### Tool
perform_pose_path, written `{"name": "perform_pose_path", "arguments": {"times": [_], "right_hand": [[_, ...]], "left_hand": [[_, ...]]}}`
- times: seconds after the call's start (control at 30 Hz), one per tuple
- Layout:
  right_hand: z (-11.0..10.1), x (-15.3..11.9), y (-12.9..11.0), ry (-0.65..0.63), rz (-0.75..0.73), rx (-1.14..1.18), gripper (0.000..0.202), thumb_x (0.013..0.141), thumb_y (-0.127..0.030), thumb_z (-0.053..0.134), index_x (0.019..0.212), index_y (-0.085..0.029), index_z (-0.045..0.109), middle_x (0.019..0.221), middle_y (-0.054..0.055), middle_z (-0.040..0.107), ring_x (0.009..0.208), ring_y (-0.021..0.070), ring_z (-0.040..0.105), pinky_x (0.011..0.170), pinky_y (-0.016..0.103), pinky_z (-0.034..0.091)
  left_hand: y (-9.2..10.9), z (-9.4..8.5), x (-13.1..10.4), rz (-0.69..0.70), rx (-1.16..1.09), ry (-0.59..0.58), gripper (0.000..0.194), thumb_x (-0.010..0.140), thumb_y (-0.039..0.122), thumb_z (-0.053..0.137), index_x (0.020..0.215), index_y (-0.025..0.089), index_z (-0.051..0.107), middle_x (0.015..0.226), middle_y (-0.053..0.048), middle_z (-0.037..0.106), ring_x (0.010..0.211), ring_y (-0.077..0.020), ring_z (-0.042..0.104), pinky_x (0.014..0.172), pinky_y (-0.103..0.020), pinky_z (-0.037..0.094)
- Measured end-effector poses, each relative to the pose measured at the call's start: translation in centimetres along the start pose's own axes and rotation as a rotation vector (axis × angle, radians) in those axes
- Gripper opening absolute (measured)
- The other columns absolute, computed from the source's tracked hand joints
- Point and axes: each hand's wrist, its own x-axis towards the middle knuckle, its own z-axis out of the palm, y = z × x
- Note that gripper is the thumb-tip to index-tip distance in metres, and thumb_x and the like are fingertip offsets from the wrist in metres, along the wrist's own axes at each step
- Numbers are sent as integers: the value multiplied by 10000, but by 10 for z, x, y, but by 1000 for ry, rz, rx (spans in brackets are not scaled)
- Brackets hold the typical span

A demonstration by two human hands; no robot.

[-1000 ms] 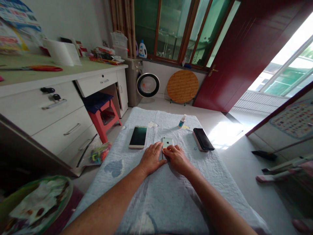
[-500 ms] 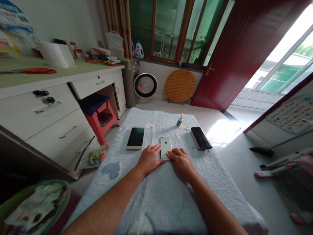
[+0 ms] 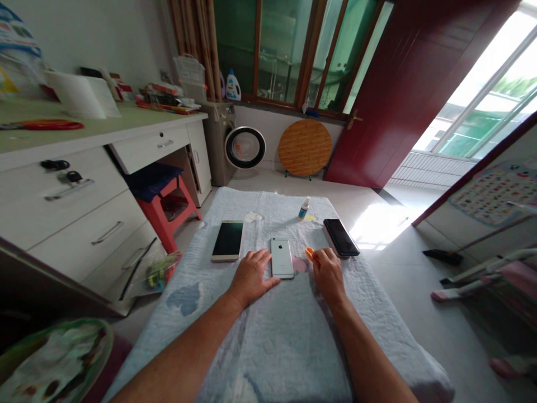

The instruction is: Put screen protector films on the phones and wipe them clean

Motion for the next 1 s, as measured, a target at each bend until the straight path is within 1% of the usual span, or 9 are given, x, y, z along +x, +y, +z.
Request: {"name": "perform_pose_path", "arguments": {"times": [0.17, 0.27, 0.4, 0.47, 0.57, 0.63, 0.7, 0.83, 1.0], "right_hand": [[-3, 1, 1, -39, 11, -103, 307, 934, -350, 523, 724, -212, 697, 823, 38, 637, 833, 185, 479, 792, 338, 279], [-5, 0, -1, 10, 36, -130, 299, 925, -339, 533, 728, -223, 725, 930, 45, 654, 923, 209, 478, 847, 364, 259], [-9, -1, -11, 105, 17, -149, 222, 917, -317, 539, 837, -247, 734, 1094, 51, 627, 1060, 253, 445, 926, 414, 230], [-10, -3, -20, 107, -23, -142, 189, 913, -272, 532, 912, -241, 718, 1122, 57, 614, 1076, 256, 436, 929, 412, 245], [-9, -7, -37, -22, -116, -125, 173, 912, -235, 518, 930, -229, 691, 1041, 57, 621, 1006, 234, 457, 884, 374, 293], [-6, -10, -48, -137, -141, -141, 164, 916, -277, 528, 894, -231, 683, 969, 58, 616, 953, 229, 466, 846, 365, 311], [-2, -11, -57, -204, -116, -182, 177, 909, -337, 549, 866, -228, 681, 946, 71, 603, 950, 243, 465, 836, 375, 317], [5, -12, -63, -254, -46, -218, 203, 890, -378, 564, 871, -209, 674, 960, 100, 584, 972, 265, 467, 839, 391, 330], [11, -13, -59, -245, 25, -130, 183, 857, -355, 575, 887, -191, 650, 953, 96, 578, 946, 258, 482, 837, 378, 356]], "left_hand": [[2, 0, 0, -20, 30, 9, 541, 716, 472, 753, 1143, 165, 625, 1262, -119, 593, 1140, -312, 515, 986, -428, 415], [3, -1, 0, -29, 28, 14, 519, 715, 470, 756, 1120, 168, 636, 1252, -118, 590, 1137, -308, 514, 981, -421, 414], [5, -3, 0, -36, 3, 22, 592, 714, 439, 769, 1205, 160, 592, 1244, -113, 590, 1129, -294, 515, 980, -408, 409], [6, -3, 0, -30, 6, 13, 613, 715, 437, 770, 1227, 163, 576, 1230, -101, 597, 1111, -288, 518, 972, -404, 412], [7, -4, 0, -38, 26, 5, 572, 709, 478, 767, 1168, 176, 610, 1202, -92, 605, 1094, -293, 518, 955, -412, 418], [7, -4, 0, -55, 40, 12, 535, 706, 504, 762, 1112, 180, 636, 1196, -97, 602, 1096, -301, 516, 948, -420, 418], [8, -4, -1, -63, 47, 19, 503, 713, 510, 754, 1082, 186, 646, 1189, -98, 601, 1096, -302, 516, 941, -422, 420], [9, -2, -1, -45, 32, 18, 435, 747, 482, 736, 1065, 199, 645, 1158, -85, 609, 1092, -289, 519, 926, -412, 427], [11, 0, 0, -40, 3, 14, 419, 750, 434, 751, 1061, 179, 635, 1132, -79, 611, 1049, -270, 533, 908, -397, 438]]}}
